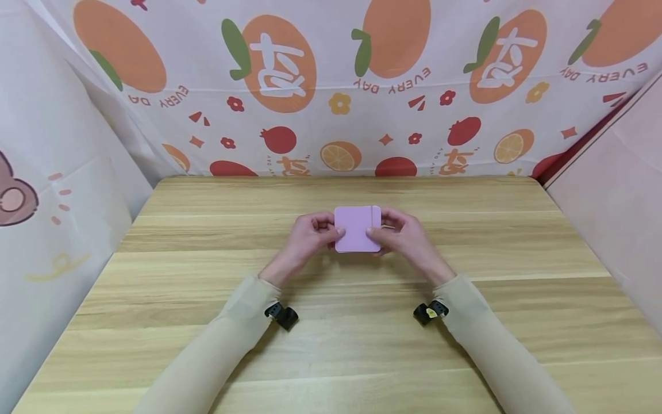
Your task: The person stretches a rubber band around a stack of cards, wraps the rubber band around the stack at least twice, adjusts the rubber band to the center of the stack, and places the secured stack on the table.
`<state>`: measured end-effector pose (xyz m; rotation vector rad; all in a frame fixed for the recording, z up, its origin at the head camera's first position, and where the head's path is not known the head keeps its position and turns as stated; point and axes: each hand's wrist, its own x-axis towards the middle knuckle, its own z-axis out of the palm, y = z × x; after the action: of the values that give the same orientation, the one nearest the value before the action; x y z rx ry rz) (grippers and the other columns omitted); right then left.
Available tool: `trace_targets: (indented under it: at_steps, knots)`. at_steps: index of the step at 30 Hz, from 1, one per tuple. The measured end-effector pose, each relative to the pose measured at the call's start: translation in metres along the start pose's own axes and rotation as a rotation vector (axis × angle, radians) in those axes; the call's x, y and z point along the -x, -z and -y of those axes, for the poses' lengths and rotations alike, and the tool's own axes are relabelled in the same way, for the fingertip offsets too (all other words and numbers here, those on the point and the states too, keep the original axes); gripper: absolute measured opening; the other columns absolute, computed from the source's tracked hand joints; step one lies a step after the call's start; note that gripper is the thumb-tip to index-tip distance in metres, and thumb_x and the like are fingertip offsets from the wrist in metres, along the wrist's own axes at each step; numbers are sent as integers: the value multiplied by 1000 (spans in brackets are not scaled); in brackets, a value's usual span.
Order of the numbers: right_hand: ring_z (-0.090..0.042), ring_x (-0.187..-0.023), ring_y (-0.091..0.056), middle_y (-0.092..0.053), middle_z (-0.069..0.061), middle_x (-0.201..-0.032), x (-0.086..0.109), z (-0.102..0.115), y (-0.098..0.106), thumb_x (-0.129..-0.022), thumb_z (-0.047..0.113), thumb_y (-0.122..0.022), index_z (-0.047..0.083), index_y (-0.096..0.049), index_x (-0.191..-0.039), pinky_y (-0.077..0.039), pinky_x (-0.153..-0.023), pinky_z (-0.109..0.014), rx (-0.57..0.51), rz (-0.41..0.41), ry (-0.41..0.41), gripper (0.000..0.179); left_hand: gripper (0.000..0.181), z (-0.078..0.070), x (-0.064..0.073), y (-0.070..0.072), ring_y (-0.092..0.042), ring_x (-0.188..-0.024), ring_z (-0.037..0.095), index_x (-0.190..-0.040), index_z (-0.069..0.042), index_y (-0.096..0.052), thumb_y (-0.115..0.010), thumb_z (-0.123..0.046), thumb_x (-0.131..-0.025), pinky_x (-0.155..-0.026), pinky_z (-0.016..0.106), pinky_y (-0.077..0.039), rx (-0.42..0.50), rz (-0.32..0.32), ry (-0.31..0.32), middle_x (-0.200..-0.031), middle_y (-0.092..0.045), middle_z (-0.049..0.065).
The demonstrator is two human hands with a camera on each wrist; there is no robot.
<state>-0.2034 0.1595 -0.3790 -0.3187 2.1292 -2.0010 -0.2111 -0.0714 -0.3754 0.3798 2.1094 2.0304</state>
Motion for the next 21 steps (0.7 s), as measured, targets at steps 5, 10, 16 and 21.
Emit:
trace_targets:
  at_steps: [5,10,16,21]
  knots:
    - [-31,-90,-65,-62,-21,-112,0,-2,-4,-91,11,-72,-2,-59,-124,-57,-77,-47,-64,43,-22,38,7,-2,-1,-1,-55,-65,17,-87,5,-60,-67,4,-89,-60,28,-49,11,-81,-19,-72,-60,5]
    - [-24,-83,-67,-61,-29,-107,2,-3,-8,-93,8,-67,-6,-61,-115,-55,-84,-46,-95,75,-31,27,9,-8,-1,0,-55,-65,15,-86,4,-60,-67,2,-89,-64,32,-49,59,-147,2,-73,-60,5]
    - [-20,-81,-68,-62,-29,-101,3,-6,-10,-94,5,-66,-17,-57,-115,-54,-87,-47,-138,145,-45,31,6,-13,-2,5,-54,-64,13,-88,3,-60,-65,1,-91,-62,28,-47,203,-185,43,-73,-61,3]
    - [-20,-86,-69,-60,-36,-114,4,-9,-6,-95,1,-62,-14,-61,-118,-53,-88,-47,-95,266,-61,28,9,-17,-4,9,-54,-61,12,-85,0,-59,-63,4,-92,-58,24,-45,329,-232,63,-73,-63,2]
